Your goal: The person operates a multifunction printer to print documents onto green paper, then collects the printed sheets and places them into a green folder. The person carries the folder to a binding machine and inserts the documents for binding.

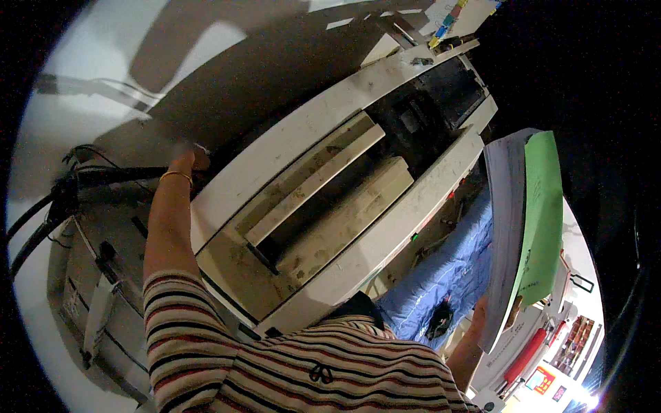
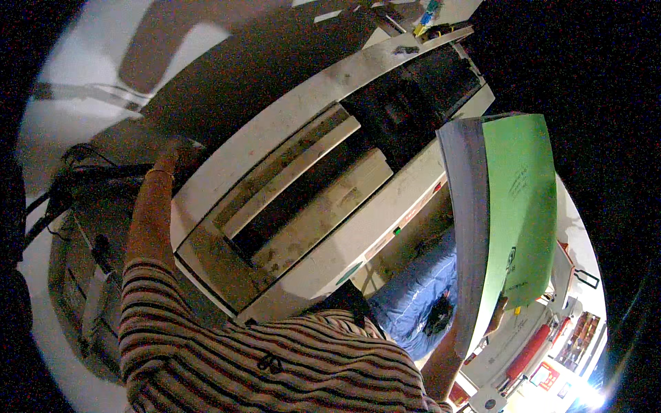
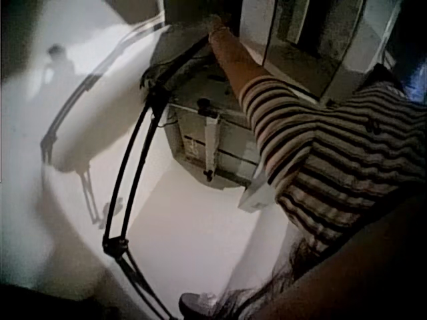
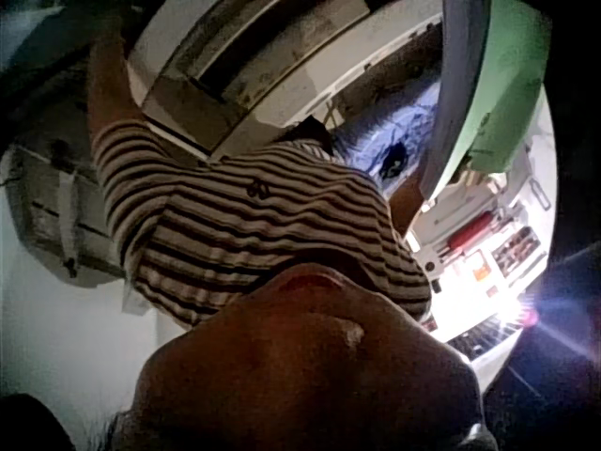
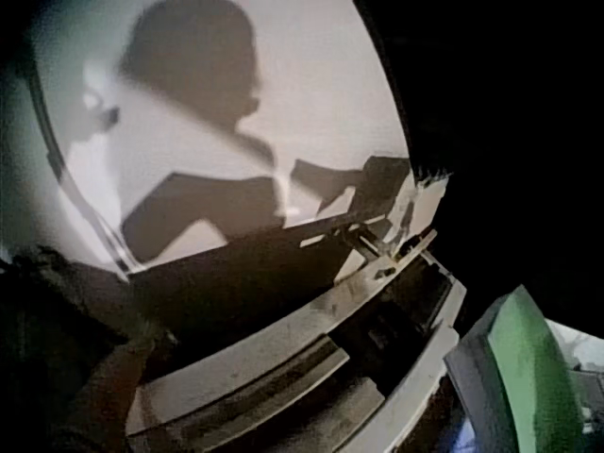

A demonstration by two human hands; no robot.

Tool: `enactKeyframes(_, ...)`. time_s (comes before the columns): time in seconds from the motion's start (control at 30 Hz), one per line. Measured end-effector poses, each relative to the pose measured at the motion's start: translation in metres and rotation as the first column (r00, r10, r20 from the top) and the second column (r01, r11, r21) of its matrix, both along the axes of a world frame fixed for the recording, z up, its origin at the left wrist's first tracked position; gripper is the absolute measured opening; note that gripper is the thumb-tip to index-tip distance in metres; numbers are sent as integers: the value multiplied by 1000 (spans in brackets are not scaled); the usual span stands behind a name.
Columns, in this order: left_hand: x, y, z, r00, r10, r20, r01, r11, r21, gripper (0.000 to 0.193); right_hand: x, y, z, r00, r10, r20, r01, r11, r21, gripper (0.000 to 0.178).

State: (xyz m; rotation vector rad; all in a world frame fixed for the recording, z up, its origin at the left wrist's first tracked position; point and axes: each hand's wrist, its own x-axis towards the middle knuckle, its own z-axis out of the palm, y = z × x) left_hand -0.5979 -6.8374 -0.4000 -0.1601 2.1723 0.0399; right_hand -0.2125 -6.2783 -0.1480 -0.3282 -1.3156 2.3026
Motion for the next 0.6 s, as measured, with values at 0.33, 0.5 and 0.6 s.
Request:
enactKeyframes(0.33, 1, 42, 4, 997, 27, -65, -24, 999, 46, 24, 36, 17, 4, 997, -57, 52, 56, 998, 14, 35)
enactKeyframes(0.5, 2, 8, 13, 515, 365, -776, -80, 921, 380, 34, 52, 53, -7, 996, 57, -71, -54, 998, 44, 48)
enactKeyframes(0.6, 17, 75, 93, 340, 820, -460, 233, 401, 886, 32, 62, 69, -18, 993, -119, 16, 120, 968, -219, 52)
